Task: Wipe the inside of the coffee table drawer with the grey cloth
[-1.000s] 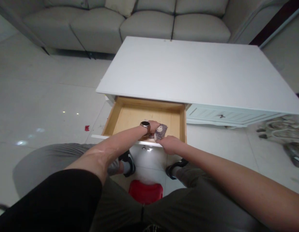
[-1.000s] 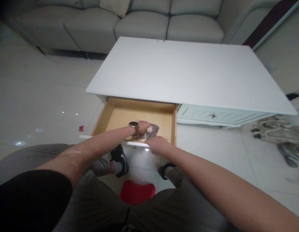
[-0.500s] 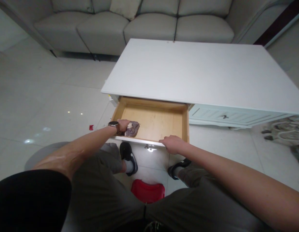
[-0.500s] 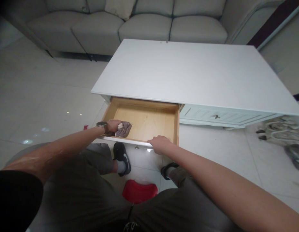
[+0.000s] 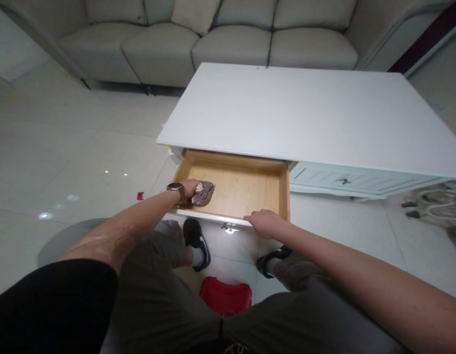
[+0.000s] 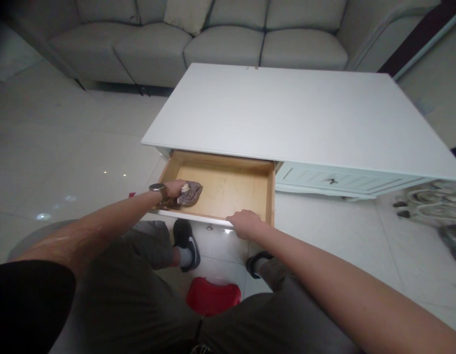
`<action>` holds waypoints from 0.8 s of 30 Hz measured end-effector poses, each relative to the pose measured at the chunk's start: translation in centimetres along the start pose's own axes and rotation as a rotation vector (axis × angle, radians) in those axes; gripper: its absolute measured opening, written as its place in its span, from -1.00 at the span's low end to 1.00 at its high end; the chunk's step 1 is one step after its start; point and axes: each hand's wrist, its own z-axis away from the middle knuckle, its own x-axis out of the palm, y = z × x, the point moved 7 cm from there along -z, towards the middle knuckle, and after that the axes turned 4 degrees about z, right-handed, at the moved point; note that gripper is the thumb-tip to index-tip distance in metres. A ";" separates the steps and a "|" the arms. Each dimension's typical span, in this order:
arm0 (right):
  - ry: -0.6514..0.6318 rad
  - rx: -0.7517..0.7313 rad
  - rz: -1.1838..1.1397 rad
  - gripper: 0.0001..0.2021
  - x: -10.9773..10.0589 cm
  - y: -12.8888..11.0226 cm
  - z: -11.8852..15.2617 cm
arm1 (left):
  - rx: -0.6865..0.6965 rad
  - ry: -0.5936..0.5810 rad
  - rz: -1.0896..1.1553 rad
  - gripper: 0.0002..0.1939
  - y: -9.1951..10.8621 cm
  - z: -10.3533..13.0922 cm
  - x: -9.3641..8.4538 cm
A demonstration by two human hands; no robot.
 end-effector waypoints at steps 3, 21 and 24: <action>0.008 0.000 0.000 -0.57 0.0 -0.1 0.1 | 0.050 0.067 -0.049 -0.66 0.1 -0.9 -0.9; 0.033 0.014 -0.018 -0.59 0.4 0.0 -0.4 | 0.056 0.327 -0.145 -0.74 0.6 -7.5 -6.4; 0.031 0.019 -0.020 -0.59 0.4 0.2 -0.5 | 0.054 0.322 -0.152 -0.74 0.4 -7.8 -6.5</action>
